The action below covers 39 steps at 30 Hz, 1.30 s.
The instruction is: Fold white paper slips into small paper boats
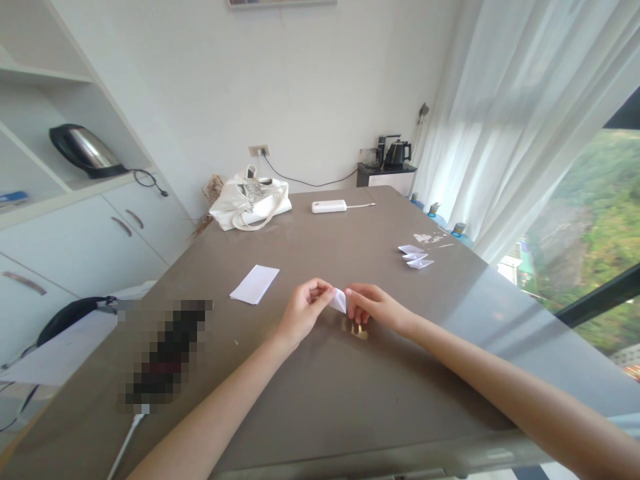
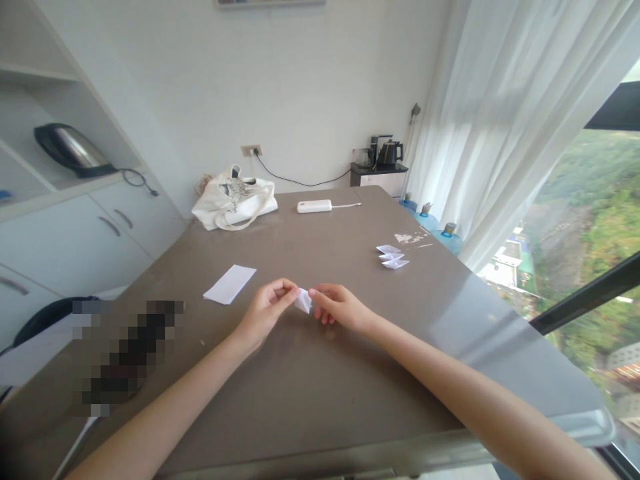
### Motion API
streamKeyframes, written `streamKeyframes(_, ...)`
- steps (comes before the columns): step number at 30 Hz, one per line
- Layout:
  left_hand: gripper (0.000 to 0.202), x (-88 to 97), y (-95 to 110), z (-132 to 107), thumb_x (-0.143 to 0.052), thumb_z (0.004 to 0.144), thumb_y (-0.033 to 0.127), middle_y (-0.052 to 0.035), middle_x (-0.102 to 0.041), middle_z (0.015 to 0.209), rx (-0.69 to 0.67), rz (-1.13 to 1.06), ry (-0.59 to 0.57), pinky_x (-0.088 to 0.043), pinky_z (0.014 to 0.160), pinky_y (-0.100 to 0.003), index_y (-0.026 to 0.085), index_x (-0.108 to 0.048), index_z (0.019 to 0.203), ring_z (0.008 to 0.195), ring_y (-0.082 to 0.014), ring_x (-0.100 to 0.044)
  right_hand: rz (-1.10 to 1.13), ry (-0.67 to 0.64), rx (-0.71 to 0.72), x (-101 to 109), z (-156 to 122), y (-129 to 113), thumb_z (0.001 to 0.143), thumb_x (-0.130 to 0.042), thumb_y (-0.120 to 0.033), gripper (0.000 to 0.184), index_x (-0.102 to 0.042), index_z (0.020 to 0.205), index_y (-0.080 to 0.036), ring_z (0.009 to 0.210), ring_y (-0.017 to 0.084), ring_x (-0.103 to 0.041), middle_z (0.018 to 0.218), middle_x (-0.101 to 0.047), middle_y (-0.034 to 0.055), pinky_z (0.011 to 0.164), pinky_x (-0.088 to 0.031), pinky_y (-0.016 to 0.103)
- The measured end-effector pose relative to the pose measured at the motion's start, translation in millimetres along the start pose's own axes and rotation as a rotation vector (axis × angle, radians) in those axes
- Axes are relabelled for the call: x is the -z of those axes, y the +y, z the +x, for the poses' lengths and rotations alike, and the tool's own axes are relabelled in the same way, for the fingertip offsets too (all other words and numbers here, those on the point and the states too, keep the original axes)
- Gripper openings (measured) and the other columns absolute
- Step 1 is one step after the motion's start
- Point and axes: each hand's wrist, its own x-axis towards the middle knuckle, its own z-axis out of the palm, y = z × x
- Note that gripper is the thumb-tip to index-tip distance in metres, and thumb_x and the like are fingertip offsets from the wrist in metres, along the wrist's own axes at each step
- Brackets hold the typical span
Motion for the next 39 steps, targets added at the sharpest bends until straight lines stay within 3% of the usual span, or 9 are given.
streamKeyframes(3, 0.024, -0.4, -0.9, -0.5, -0.059, 0.08, 0.037, -0.0033, -0.064, 0.073, -0.023, 0.06, -0.014, -0.043, 0.068, -0.024, 0.014, -0.06, 0.076, 0.071, -0.0144, -0.059, 0.114, -0.06, -0.03, -2.7, -1.2, -0.9, 0.077, -0.057, -0.058, 0.044, -0.06, 0.076, -0.014, 0.058, 0.011, -0.059, 0.066, -0.061, 0.0018, 0.056, -0.049, 0.023)
streamKeyframes(8, 0.024, -0.5, -0.8, -1.9, -0.06, 0.08, 0.037, -0.0067, -0.066, 0.08, -0.081, 0.183, -0.006, -0.047, 0.07, -0.026, 0.014, -0.065, 0.079, 0.079, -0.0179, -0.061, 0.183, -0.022, 0.025, -5.0, -2.1, -3.4, 0.07, -0.069, -0.048, 0.037, -0.066, 0.082, -0.014, 0.068, 0.014, -0.062, 0.071, -0.065, 0.0026, 0.067, -0.051, 0.026)
streamKeyframes(13, 0.025, -2.0, -1.8, -2.3, -0.063, 0.076, 0.039, -0.0122, -0.062, 0.105, -0.078, 0.176, 0.046, -0.049, 0.072, -0.028, 0.014, -0.064, 0.074, 0.096, -0.0224, -0.06, 0.179, 0.017, 0.101, -5.7, -1.0, -1.5, 0.069, -0.071, -0.043, 0.033, -0.068, 0.082, -0.013, 0.069, 0.014, -0.063, 0.076, -0.068, 0.0036, 0.07, -0.049, 0.026)
streamKeyframes(19, 0.027, -4.6, -4.9, -1.8, -0.065, 0.075, 0.039, -0.0051, -0.065, 0.074, -0.035, 0.1, 0.012, -0.049, 0.067, -0.026, 0.013, -0.058, 0.073, 0.07, -0.0158, -0.062, 0.19, 0.086, 0.149, -5.9, -2.3, -2.1, 0.066, -0.076, -0.037, 0.035, -0.061, 0.09, -0.015, 0.07, 0.014, -0.064, 0.077, -0.069, 0.0031, 0.068, -0.05, 0.026)
streamKeyframes(22, 0.029, -4.3, -6.0, -0.9, -0.071, 0.07, 0.036, -0.0049, -0.065, 0.076, -0.019, 0.056, 0.06, -0.05, 0.067, -0.026, 0.013, -0.058, 0.083, 0.071, -0.0154, -0.063, 0.183, 0.106, 0.142, -5.4, -3.3, -2.1, 0.066, -0.076, -0.037, 0.038, -0.056, 0.092, -0.017, 0.069, 0.015, -0.065, 0.075, -0.07, 0.0027, 0.066, -0.05, 0.026)
streamKeyframes(25, 0.031, -3.4, -5.8, -0.8, -0.069, 0.072, 0.036, -0.0086, -0.069, 0.084, -0.001, 0.047, 0.021, -0.051, 0.073, -0.028, 0.012, -0.063, 0.09, 0.078, -0.0179, -0.065, 0.163, 0.115, 0.144, -4.4, -4.0, -1.7, 0.066, -0.076, -0.038, 0.04, -0.054, 0.092, -0.017, 0.069, 0.016, -0.066, 0.075, -0.07, 0.0036, 0.063, -0.05, 0.027)
streamKeyframes(29, 0.027, -3.4, -4.3, -2.2, -0.065, 0.076, 0.037, -0.0097, -0.071, 0.085, -0.023, 0.093, -0.036, -0.05, 0.073, -0.029, 0.012, -0.069, 0.084, 0.079, -0.0199, -0.065, 0.135, 0.114, 0.129, -2.3, -3.3, -0.4, 0.065, -0.077, -0.037, 0.041, -0.053, 0.093, -0.017, 0.067, 0.017, -0.066, 0.072, -0.071, 0.004, 0.06, -0.05, 0.026)
streamKeyframes(39, 0.027, -3.6, -3.8, -3.4, -0.063, 0.077, 0.039, -0.0082, -0.069, 0.079, -0.05, 0.126, 0.053, -0.049, 0.064, -0.025, 0.012, -0.066, 0.08, 0.073, -0.018, -0.064, 0.208, 0.109, 0.028, 1.0, 2.0, 3.0, 0.059, -0.077, -0.044, 0.037, -0.068, 0.076, -0.012, 0.062, 0.014, -0.063, 0.067, -0.069, 0.0039, 0.063, -0.05, 0.028)
